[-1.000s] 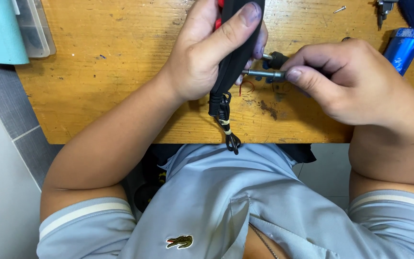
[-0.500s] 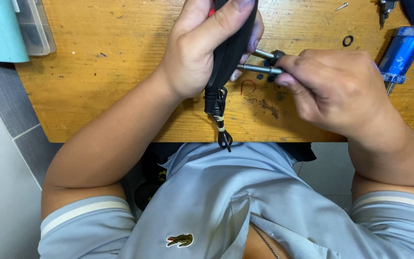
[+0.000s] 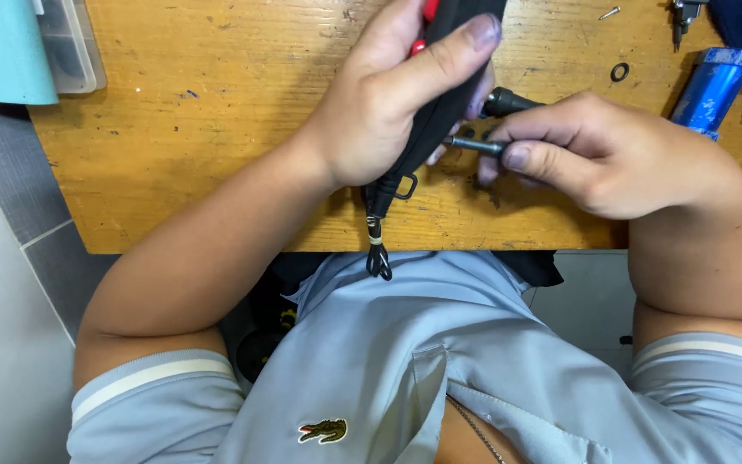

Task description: The person reassembles a black hair dryer by snapping the two halves of the casing together. They then use a screwdriver to tighten screws on the handle, securing the casing. The person rotates the hair dryer to access different screw locations.

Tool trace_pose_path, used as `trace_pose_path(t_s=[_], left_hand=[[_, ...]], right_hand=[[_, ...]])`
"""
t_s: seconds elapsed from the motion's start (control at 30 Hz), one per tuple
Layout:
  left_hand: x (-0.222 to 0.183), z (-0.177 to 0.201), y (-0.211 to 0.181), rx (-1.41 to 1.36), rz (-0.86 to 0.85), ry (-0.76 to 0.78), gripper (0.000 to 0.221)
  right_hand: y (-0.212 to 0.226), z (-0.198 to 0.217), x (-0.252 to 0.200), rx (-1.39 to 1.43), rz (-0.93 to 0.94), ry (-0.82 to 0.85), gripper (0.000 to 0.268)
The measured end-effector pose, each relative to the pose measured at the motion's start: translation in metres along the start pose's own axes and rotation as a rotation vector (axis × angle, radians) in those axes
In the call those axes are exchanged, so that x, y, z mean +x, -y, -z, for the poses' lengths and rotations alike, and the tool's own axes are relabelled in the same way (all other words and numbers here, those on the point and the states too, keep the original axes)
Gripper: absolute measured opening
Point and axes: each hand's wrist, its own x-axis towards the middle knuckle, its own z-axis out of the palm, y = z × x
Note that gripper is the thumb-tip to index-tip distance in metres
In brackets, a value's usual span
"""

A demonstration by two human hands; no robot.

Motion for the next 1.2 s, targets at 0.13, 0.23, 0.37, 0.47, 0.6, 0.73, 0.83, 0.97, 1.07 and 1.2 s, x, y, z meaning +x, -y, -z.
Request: trace_pose_path(t_s=[0.13,0.23,0.37,0.47,0.6,0.73,0.83,0.97,1.07,1.2], left_hand=[[0.0,0.006,0.0,-0.043,-0.01,-0.035,0.033],[0.003,0.006,-0.004,-0.019,0.025,-0.046,0.041],[0.003,0.007,-0.001,-0.093,0.112,-0.129,0.038],[0.003,0.009,0.004,-0.099,0.073,-0.136,0.034],[0.006,0.006,0.015,-0.068,-0.079,-0.084,0.031],[0.005,0.0,0.009,-0.03,-0.022,-0.082,0.035],[0.006,0.005,0.013,-0.002,-0.083,-0.081,0.033],[0.006,0.009,0.009,-0.025,-0.065,-0.066,0.032],[0.007,0.01,0.003,-0.018,0.086,-0.095,0.042],[0.006,0.009,0.0,-0.046,0.135,-0.123,0.048]], right_hand=[[0.014,-0.021,0.0,-0.49,0.053,-0.308,0.029],[0.002,-0.03,-0.003,-0.719,0.311,-0.454,0.016],[0.007,-0.033,-0.009,-1.178,0.246,-0.587,0.007],[0.01,-0.03,-0.005,-1.177,0.37,-0.67,0.009],[0.023,-0.018,-0.004,-0.577,0.155,-0.417,0.026],[0.014,-0.012,-0.012,-0.487,-0.014,-0.298,0.019],[0.012,-0.018,-0.01,-0.57,0.206,-0.422,0.02],[0.015,-0.025,-0.009,-0.65,0.292,-0.485,0.015],[0.016,-0.03,-0.009,-0.767,0.285,-0.514,0.021],[0.009,-0.033,-0.011,-0.946,0.31,-0.611,0.016]])
